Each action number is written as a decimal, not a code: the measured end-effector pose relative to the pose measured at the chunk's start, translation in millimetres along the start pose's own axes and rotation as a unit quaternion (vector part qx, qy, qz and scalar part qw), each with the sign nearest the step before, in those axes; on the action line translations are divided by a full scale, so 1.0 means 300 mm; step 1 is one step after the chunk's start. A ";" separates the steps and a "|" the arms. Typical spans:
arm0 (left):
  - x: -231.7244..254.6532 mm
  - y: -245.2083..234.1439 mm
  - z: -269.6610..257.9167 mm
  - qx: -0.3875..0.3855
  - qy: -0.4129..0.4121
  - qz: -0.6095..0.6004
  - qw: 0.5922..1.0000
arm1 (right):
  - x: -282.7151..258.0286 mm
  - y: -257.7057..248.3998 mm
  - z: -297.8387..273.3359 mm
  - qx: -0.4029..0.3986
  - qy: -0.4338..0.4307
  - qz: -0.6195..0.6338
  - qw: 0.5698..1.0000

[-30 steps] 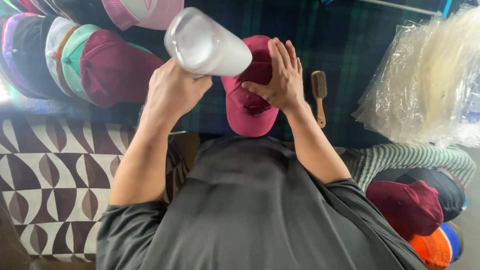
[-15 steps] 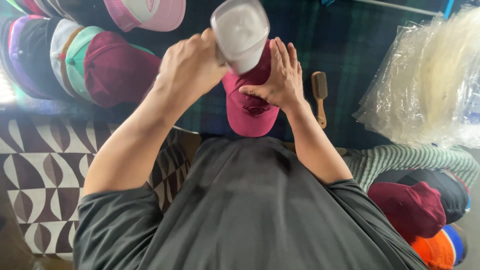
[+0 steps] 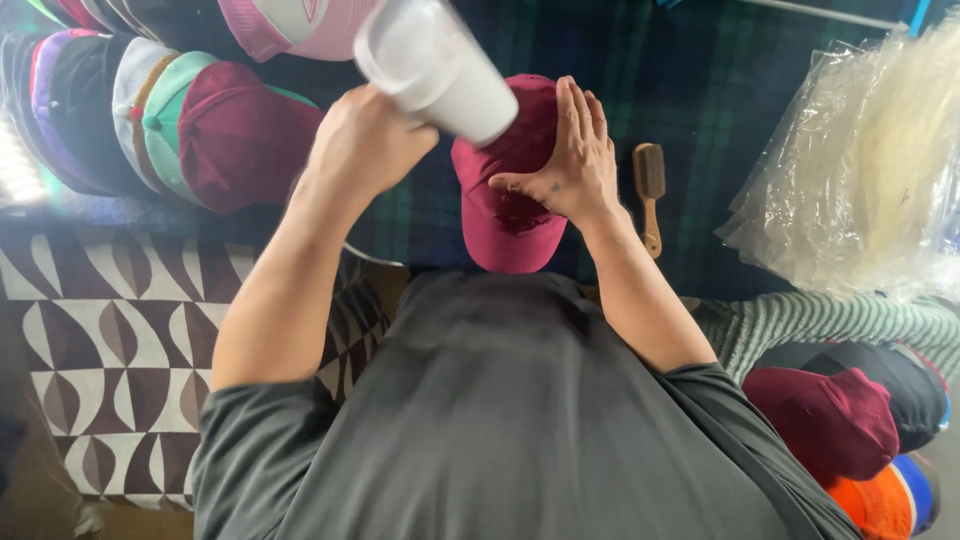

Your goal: A person uses a hair dryer and a brush to clean and shape a pink baseball cap.

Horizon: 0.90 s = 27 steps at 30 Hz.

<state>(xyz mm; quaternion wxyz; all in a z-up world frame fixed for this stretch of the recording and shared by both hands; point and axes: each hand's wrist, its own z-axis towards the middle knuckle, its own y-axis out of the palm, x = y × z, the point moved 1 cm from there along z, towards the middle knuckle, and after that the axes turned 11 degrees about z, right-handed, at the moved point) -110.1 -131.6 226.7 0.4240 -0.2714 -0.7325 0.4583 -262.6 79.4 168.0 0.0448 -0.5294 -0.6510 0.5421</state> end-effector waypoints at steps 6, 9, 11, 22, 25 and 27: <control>-0.141 0.276 -0.201 -0.076 -0.338 -0.397 0.850 | 0.025 0.027 -0.005 0.037 -0.052 -0.002 0.998; -0.233 0.416 -0.139 -0.029 -0.328 -0.345 0.879 | 0.055 0.036 0.005 0.063 -0.095 -0.019 0.993; -0.220 0.417 -0.126 -0.034 -0.340 -0.414 0.844 | 0.036 0.030 -0.008 0.049 -0.084 -0.013 0.995; -0.197 0.494 -0.209 -0.019 -0.376 -0.528 0.761 | 0.068 0.051 0.005 0.078 -0.118 -0.014 0.990; -0.227 0.495 -0.152 -0.039 -0.367 -0.508 0.778 | 0.060 0.044 0.001 0.063 -0.095 -0.009 0.993; -0.239 0.519 -0.160 -0.046 -0.345 -0.513 0.784 | 0.071 0.052 0.007 0.084 -0.119 -0.015 0.989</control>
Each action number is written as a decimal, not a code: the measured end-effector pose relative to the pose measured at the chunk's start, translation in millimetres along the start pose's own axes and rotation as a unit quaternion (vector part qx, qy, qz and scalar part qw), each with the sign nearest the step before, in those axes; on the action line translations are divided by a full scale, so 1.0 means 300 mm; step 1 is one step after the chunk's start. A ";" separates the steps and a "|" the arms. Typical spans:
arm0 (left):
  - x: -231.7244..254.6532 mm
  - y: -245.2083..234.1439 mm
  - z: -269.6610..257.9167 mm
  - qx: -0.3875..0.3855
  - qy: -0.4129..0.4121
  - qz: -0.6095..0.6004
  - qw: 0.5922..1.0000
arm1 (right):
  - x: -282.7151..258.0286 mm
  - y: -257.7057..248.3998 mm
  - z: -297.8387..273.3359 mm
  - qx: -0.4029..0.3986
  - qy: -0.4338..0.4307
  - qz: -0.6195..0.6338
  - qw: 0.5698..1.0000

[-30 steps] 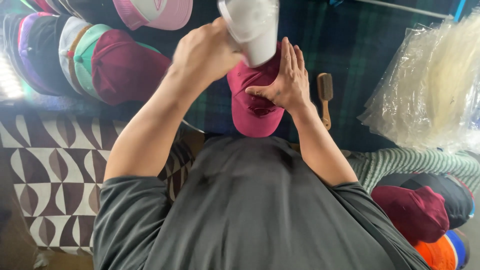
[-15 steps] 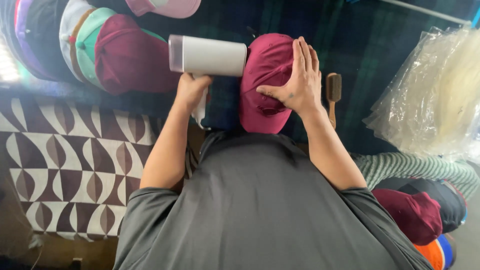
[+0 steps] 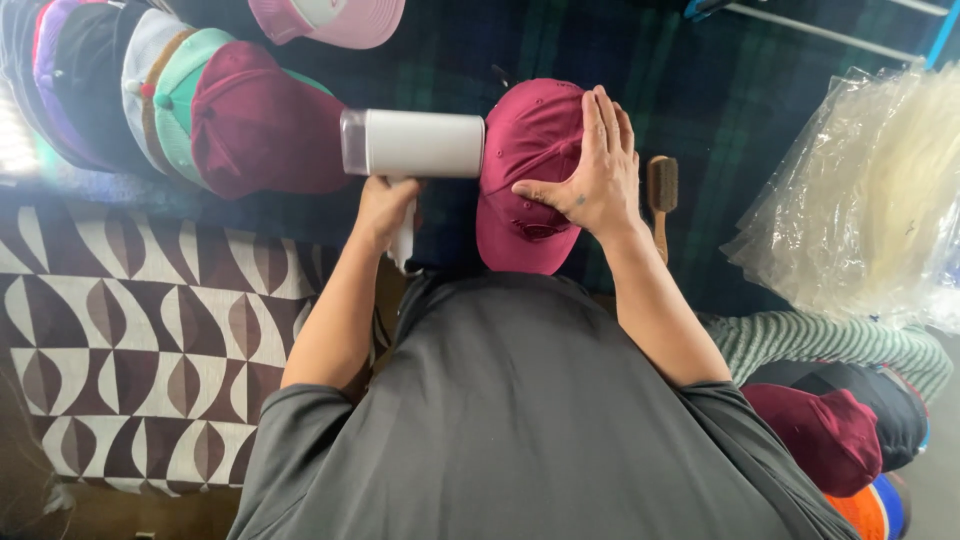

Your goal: A person uses a hair dryer and a brush to clean and shape a pink baseball cap.

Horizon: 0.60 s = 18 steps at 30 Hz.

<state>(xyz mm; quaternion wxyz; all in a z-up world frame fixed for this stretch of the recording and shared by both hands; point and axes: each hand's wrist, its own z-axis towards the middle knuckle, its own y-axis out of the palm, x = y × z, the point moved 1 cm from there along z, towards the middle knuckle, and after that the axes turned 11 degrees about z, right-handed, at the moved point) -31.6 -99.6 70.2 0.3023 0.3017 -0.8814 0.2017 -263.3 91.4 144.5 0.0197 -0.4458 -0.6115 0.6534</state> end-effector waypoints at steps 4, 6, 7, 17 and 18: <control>0.031 -0.015 -0.122 -0.015 0.000 0.018 1.000 | -0.004 -0.009 0.009 -0.017 0.025 0.008 1.000; 0.039 -0.018 -0.125 -0.002 -0.016 0.012 1.000 | -0.011 -0.010 0.005 -0.028 0.032 0.009 0.999; 0.038 -0.020 -0.068 -0.002 -0.019 0.011 1.000 | -0.012 -0.009 0.005 -0.031 0.033 0.009 0.999; 0.133 -0.036 -0.145 0.010 -0.012 0.087 0.996 | -0.016 -0.016 0.007 -0.040 0.039 0.010 0.998; 0.163 -0.034 -0.199 0.011 -0.036 0.092 0.995 | -0.018 -0.016 0.009 -0.048 0.047 0.005 0.998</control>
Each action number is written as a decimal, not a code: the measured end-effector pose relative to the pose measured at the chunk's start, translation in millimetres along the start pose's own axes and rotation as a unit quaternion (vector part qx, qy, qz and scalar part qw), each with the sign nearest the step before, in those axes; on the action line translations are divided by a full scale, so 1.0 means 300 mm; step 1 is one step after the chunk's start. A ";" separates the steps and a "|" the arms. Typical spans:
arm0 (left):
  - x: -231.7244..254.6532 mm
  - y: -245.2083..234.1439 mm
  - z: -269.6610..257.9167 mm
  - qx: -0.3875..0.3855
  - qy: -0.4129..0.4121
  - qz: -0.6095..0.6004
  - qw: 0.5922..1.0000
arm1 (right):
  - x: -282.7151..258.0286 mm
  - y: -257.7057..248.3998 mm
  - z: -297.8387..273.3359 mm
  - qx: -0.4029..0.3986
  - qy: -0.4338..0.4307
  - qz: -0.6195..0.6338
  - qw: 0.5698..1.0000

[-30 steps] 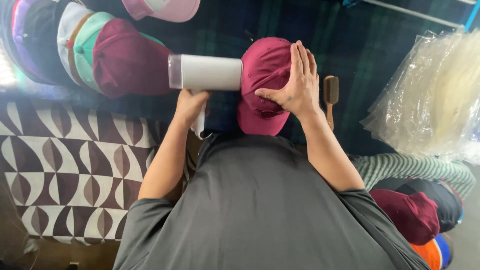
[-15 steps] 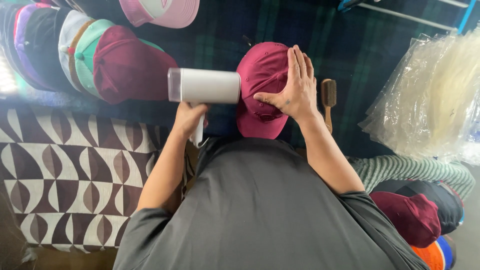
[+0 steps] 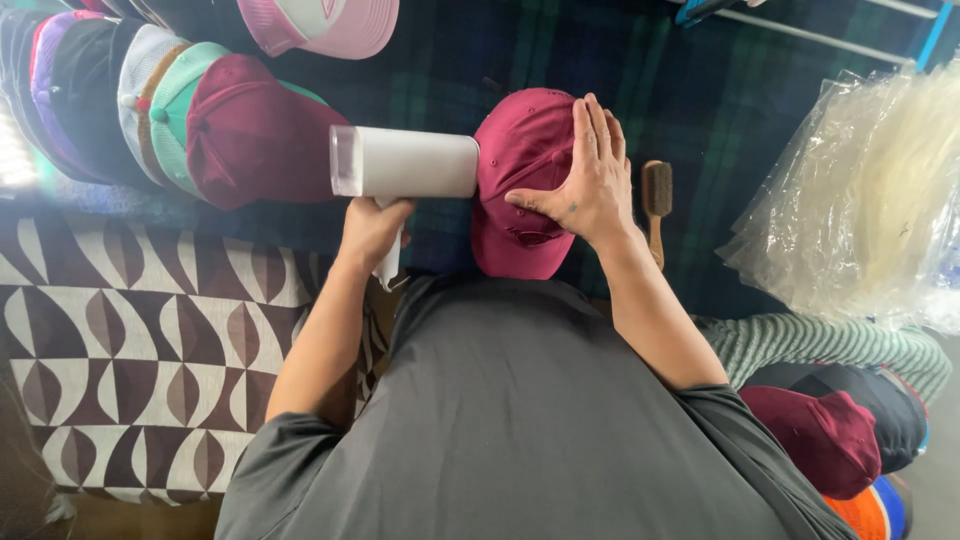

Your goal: A person uses a hair dryer and a brush to clean and shape a pink baseball cap.

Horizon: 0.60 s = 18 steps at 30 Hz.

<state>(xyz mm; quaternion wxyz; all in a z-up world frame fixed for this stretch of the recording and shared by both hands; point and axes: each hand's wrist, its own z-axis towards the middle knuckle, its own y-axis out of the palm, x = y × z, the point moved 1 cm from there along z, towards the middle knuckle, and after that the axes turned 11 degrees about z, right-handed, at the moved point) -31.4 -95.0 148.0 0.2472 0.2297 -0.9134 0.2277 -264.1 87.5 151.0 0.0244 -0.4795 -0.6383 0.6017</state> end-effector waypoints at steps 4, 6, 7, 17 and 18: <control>-0.006 0.011 0.067 0.032 0.094 -0.054 0.994 | -0.036 -0.029 0.003 -0.022 0.023 -0.004 1.000; 0.092 -0.040 0.047 0.085 0.281 0.218 0.931 | -0.063 -0.050 -0.001 -0.035 0.027 -0.005 0.999; 0.166 -0.047 0.006 0.086 0.282 0.218 0.930 | -0.062 -0.045 0.001 -0.034 0.026 -0.005 0.999; 0.506 0.043 -0.010 0.142 0.409 0.468 0.770 | -0.023 -0.015 -0.002 -0.010 0.003 -0.004 1.000; 0.513 0.040 0.022 0.162 0.426 0.463 0.760 | -0.027 -0.022 -0.001 -0.022 0.013 -0.010 1.000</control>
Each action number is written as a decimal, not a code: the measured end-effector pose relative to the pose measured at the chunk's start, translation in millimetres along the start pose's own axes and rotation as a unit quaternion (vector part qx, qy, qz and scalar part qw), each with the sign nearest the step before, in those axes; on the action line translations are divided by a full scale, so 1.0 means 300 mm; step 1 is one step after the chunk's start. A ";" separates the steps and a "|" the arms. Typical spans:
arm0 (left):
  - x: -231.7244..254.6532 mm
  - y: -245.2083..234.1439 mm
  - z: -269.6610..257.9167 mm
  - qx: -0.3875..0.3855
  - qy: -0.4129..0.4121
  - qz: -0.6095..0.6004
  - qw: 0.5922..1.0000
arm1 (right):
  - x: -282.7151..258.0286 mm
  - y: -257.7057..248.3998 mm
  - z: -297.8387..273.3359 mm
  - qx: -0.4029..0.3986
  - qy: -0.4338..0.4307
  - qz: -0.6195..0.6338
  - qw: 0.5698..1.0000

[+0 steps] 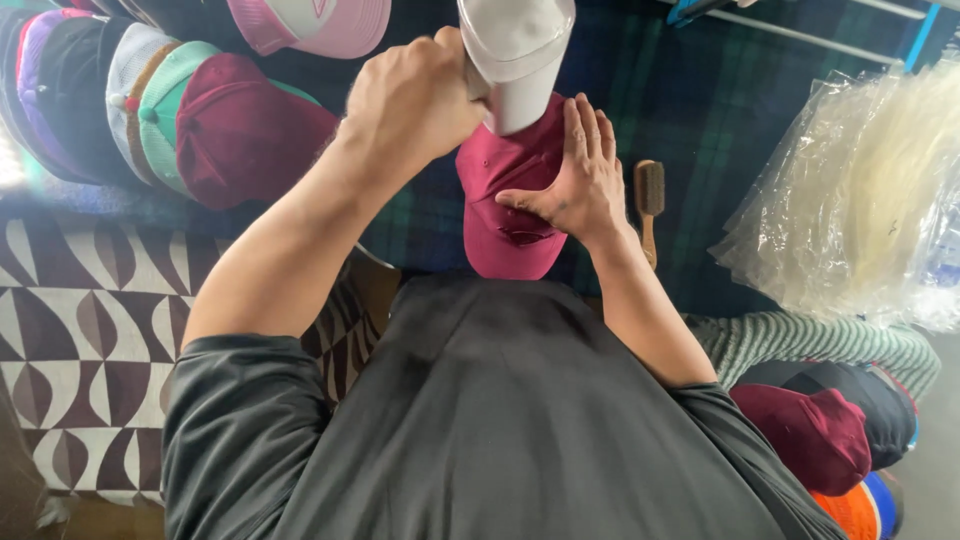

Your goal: A person uses a hair dryer and a brush to clean and shape a pink baseball cap.

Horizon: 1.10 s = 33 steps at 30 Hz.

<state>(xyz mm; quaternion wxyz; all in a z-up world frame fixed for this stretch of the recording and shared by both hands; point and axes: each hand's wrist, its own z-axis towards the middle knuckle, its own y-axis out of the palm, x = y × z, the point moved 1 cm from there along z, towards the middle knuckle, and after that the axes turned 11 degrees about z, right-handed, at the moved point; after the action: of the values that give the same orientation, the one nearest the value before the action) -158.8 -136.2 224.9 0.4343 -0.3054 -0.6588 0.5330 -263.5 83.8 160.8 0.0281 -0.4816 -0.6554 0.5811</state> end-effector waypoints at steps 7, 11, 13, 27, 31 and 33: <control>0.055 -0.095 0.044 -0.087 0.025 0.008 0.996 | -0.037 -0.035 0.006 0.013 -0.025 0.016 0.999; -0.035 -0.134 0.131 -0.261 -0.108 -0.105 0.953 | -0.035 -0.041 0.015 0.002 -0.019 -0.006 1.000; -0.083 -0.104 0.140 -0.312 -0.139 -0.146 0.928 | -0.037 -0.048 0.016 0.008 -0.018 -0.001 1.000; -0.263 0.174 -0.155 -0.273 -0.304 -0.359 0.839 | -0.036 -0.036 0.022 -0.030 0.019 0.000 0.999; -0.229 0.105 -0.073 -0.265 -0.257 -0.316 0.874 | -0.042 -0.034 0.021 -0.038 0.025 -0.001 0.999; -0.236 0.155 -0.047 -0.265 -0.292 -0.354 0.848 | -0.021 -0.030 0.024 -0.016 0.009 -0.015 1.000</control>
<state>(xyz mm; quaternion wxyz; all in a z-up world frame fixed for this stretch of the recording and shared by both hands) -117.9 -179.8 163.3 0.2833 0.0152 -0.9351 0.2124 -269.9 75.6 169.0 0.0353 -0.4775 -0.6714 0.5657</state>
